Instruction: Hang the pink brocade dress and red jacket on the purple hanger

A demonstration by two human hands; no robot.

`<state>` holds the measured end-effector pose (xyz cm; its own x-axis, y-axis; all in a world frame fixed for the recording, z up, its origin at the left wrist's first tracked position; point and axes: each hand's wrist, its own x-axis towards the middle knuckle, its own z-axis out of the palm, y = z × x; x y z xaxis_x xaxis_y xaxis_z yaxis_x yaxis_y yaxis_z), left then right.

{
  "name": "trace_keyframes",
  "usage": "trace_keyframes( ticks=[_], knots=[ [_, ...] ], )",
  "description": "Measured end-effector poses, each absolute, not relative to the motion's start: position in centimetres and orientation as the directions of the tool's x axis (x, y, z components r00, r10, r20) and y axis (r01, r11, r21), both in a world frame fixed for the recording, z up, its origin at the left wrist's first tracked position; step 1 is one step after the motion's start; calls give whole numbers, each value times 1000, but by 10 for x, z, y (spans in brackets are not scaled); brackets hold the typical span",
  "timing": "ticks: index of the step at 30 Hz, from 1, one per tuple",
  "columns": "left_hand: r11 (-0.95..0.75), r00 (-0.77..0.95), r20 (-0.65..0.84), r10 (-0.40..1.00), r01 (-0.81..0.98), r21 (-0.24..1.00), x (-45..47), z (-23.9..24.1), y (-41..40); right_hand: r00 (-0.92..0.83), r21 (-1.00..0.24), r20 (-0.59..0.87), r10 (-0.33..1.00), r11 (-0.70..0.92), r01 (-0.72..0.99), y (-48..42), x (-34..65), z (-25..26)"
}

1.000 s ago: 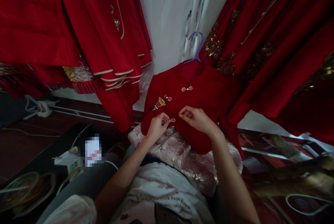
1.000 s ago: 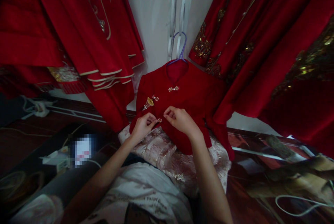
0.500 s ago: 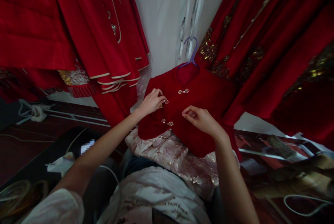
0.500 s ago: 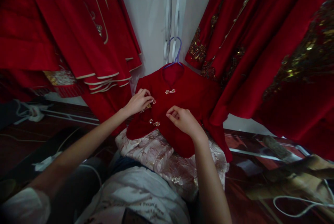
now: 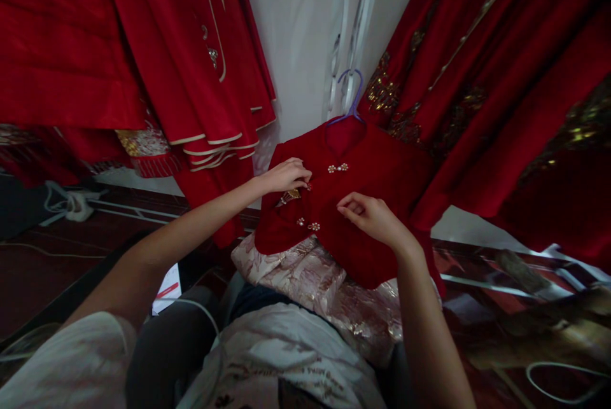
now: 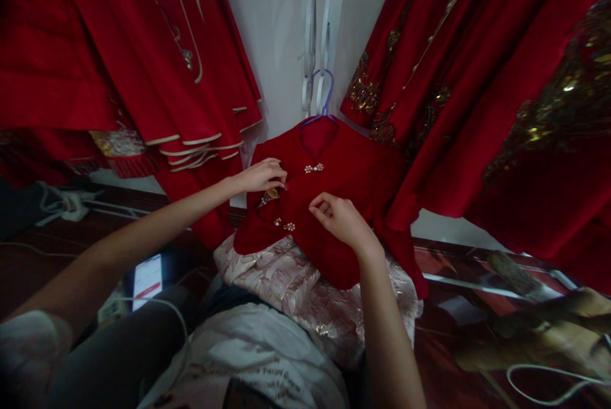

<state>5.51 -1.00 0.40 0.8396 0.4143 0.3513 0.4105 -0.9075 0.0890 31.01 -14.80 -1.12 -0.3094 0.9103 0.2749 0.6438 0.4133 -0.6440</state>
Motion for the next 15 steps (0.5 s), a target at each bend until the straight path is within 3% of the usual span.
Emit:
trace_keyframes(
  ticks=[5,15],
  knots=[
    [-863,778,473,413,501,-71,82,14,-18,-314,-659,277,908,417,625,-148,310,-11],
    [-842,678,600,424,540,-15,138,12,-16,-295,-652,259,920,392,649,-150,318,-11]
  ],
)
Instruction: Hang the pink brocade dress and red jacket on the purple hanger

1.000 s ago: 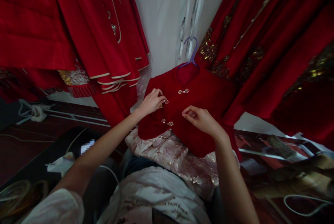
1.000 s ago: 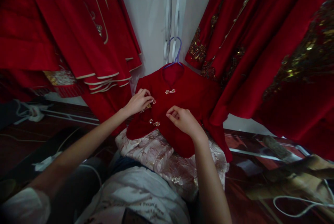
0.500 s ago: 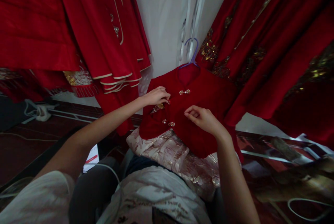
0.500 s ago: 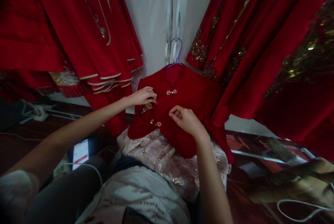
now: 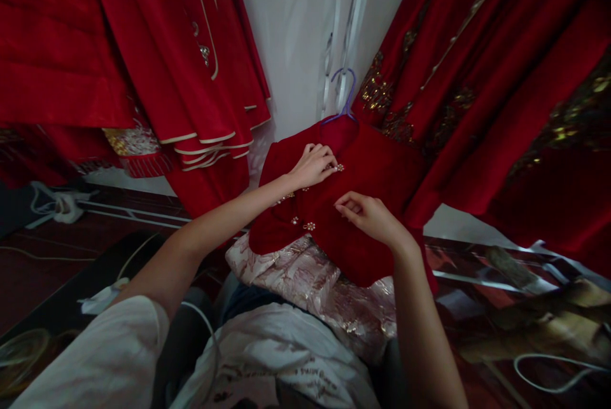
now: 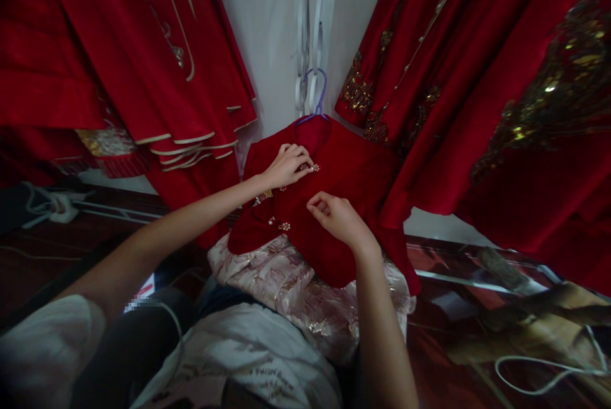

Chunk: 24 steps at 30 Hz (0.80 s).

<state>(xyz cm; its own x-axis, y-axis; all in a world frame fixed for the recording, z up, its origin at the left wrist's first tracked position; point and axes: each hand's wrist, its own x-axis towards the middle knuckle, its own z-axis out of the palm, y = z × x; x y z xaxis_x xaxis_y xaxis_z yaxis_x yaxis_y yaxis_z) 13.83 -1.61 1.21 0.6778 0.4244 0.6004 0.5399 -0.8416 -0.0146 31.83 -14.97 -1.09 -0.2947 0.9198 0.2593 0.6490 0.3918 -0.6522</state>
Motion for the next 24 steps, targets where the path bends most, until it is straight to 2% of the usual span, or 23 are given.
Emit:
trace_keyframes(
  ticks=[7,13,16,19,21,24],
  knots=[
    [-867,695,616,370,497,-41,136,15,-21,-307,-690,258,916,397,606,-150,317,-8],
    [-890,649,656,386,448,80,133,9,-24,-377,-753,259,890,430,498,-156,309,-3],
    [-855,655,640,403,518,8,135,7,-20,-238,-790,411,880,475,389,-144,300,6],
    [-812,718,534,446,576,-97,139,5,-14,-74,-802,512,856,507,316,-118,281,19],
    [-783,759,417,500,602,-156,140,4,-10,-34,-842,421,906,404,358,-99,266,24],
    [-727,751,268,603,656,-204,132,0,-3,90,-864,214,973,146,481,-82,252,20]
  ],
)
